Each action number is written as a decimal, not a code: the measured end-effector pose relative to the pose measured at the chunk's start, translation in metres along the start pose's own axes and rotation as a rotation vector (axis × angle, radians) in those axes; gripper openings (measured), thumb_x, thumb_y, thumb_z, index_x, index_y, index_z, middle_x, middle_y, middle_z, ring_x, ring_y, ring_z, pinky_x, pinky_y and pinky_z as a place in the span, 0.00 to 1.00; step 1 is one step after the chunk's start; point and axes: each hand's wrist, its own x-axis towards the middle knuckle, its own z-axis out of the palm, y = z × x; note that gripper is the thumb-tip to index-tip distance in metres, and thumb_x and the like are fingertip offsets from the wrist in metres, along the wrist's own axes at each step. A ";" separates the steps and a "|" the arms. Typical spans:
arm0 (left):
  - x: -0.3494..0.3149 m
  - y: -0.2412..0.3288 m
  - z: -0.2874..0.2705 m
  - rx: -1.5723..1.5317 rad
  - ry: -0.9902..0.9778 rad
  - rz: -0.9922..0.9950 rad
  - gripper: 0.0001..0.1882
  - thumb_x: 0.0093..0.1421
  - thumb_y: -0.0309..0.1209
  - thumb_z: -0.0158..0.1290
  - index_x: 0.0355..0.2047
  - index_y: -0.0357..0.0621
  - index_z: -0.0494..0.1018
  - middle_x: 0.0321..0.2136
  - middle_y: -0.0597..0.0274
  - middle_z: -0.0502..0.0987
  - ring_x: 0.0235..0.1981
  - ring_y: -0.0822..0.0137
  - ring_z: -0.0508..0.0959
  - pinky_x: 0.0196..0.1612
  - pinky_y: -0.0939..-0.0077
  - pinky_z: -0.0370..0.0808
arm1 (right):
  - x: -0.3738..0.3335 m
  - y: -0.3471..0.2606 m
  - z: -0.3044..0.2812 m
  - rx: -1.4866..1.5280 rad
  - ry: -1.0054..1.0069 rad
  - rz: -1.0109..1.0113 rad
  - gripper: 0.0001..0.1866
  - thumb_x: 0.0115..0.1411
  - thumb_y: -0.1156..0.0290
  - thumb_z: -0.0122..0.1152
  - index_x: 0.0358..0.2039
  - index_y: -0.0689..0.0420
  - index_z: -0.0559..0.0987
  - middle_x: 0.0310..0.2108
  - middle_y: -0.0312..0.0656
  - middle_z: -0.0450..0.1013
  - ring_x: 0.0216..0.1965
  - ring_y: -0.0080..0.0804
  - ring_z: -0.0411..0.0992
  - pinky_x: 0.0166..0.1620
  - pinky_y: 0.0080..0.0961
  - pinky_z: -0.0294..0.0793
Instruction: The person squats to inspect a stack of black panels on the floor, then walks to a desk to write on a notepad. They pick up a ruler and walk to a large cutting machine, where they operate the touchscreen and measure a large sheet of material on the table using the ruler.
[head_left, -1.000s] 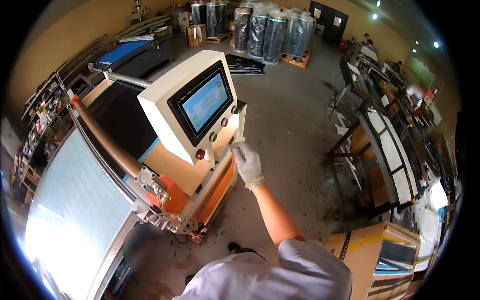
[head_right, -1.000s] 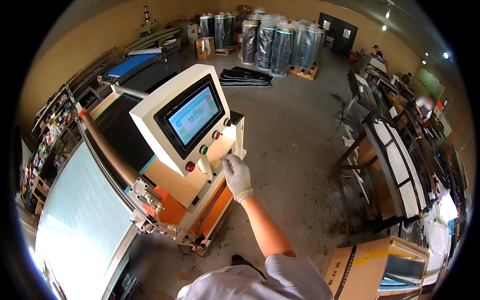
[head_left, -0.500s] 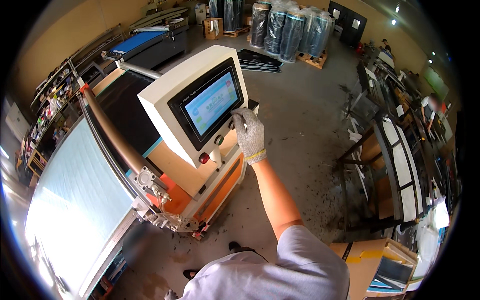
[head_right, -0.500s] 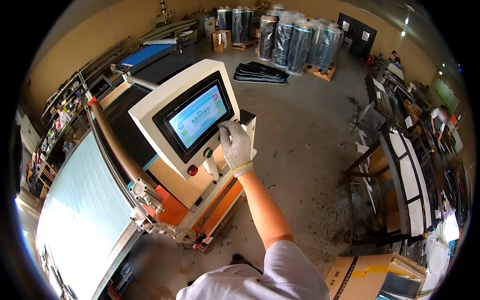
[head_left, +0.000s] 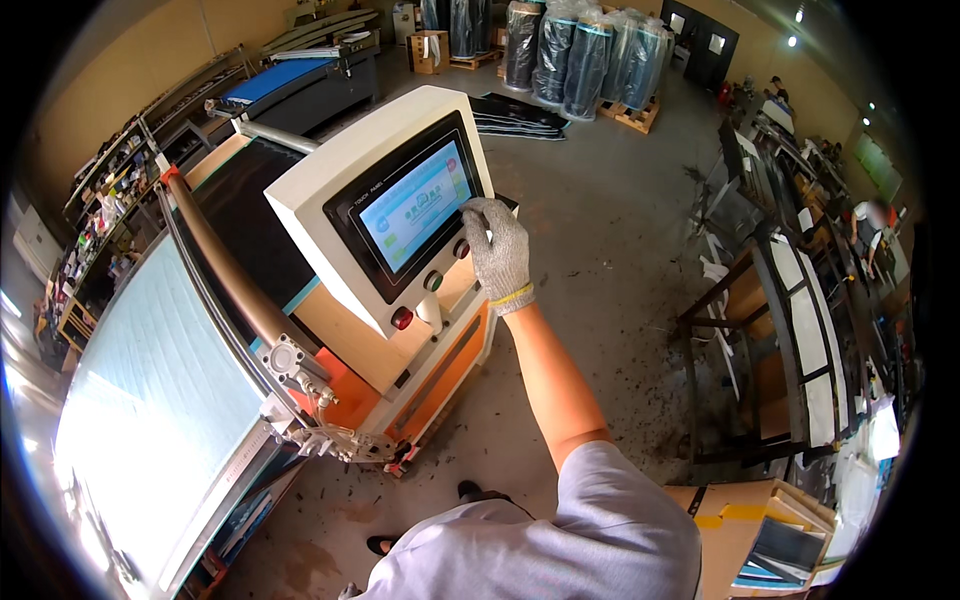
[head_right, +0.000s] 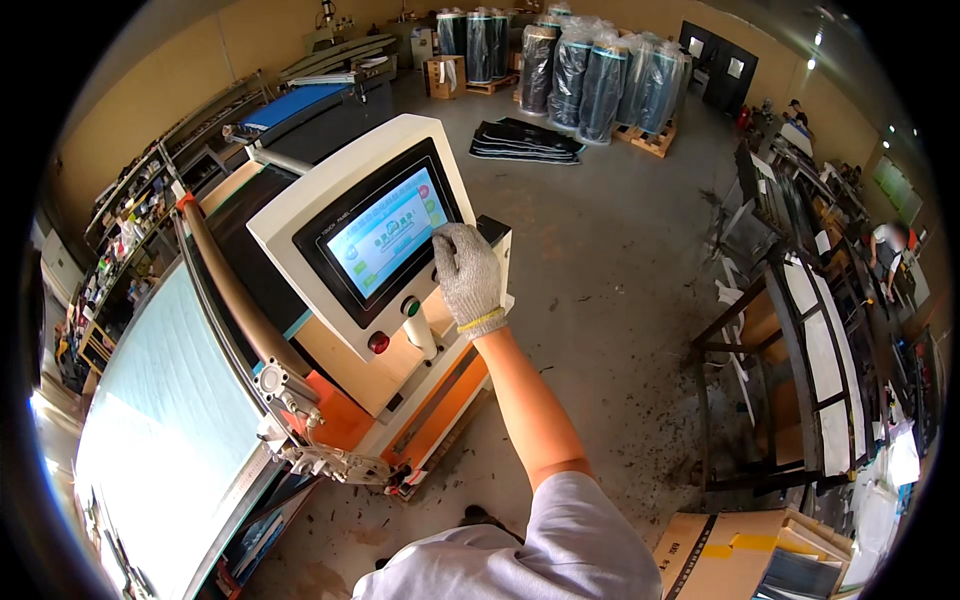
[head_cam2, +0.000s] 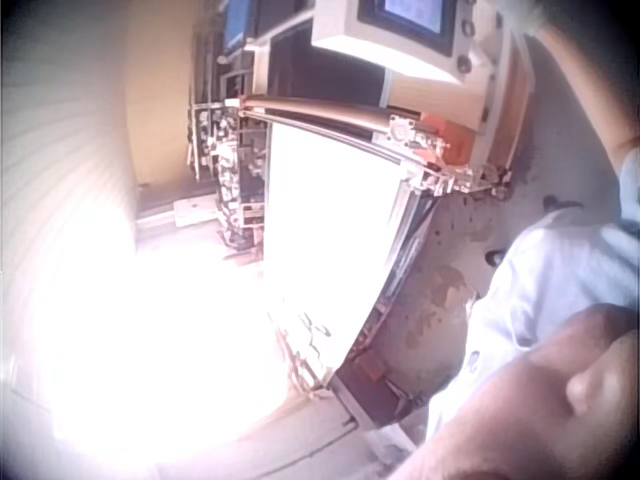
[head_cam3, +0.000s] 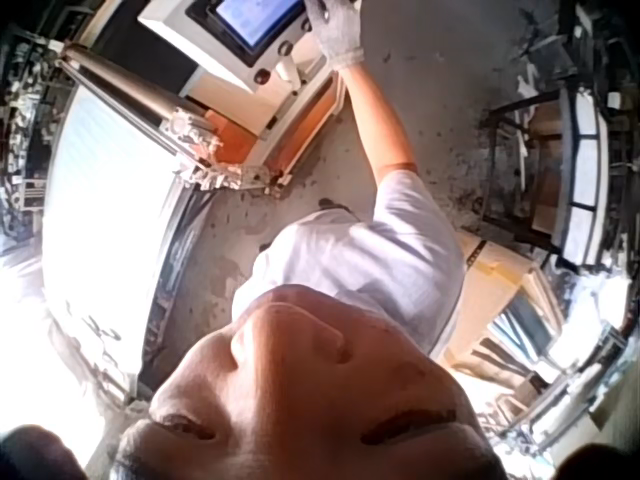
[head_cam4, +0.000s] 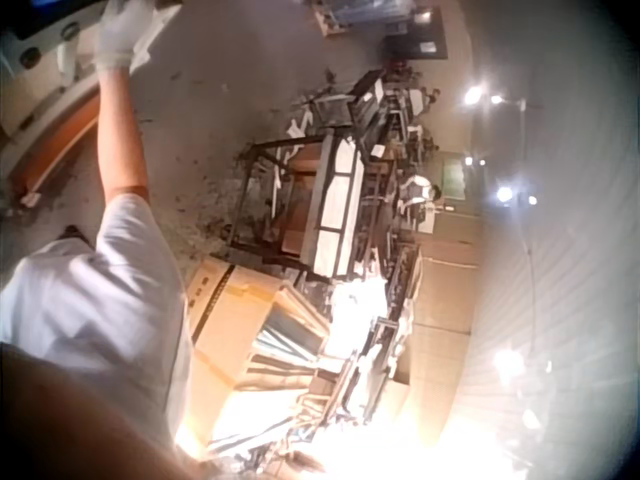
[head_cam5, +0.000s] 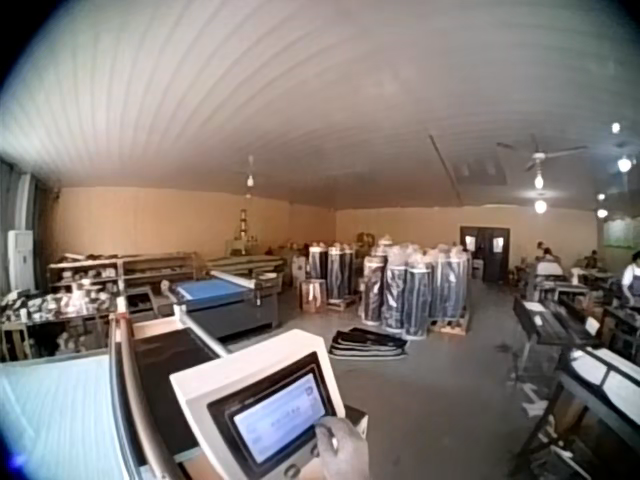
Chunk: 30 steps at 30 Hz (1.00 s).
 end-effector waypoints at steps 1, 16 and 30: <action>-0.001 0.001 0.001 -0.002 -0.001 -0.008 0.27 0.58 0.43 0.56 0.53 0.41 0.70 0.43 0.53 0.74 0.40 0.59 0.75 0.42 0.62 0.74 | 0.000 -0.004 0.000 0.014 -0.002 0.014 0.06 0.64 0.73 0.56 0.39 0.61 0.77 0.30 0.45 0.73 0.21 0.31 0.71 0.28 0.28 0.71; -0.005 -0.007 -0.005 -0.043 -0.023 -0.030 0.23 0.58 0.42 0.56 0.49 0.40 0.73 0.38 0.55 0.76 0.35 0.61 0.75 0.38 0.64 0.74 | 0.008 -0.009 0.004 -0.371 0.142 -0.245 0.16 0.61 0.69 0.58 0.50 0.54 0.76 0.48 0.54 0.70 0.48 0.50 0.70 0.51 0.43 0.69; 0.002 0.007 0.001 -0.087 -0.047 -0.049 0.20 0.59 0.41 0.55 0.45 0.39 0.75 0.33 0.57 0.77 0.31 0.63 0.75 0.35 0.66 0.74 | 0.013 0.000 0.008 -0.400 0.142 -0.282 0.18 0.64 0.64 0.54 0.54 0.50 0.74 0.58 0.61 0.62 0.58 0.61 0.61 0.59 0.51 0.62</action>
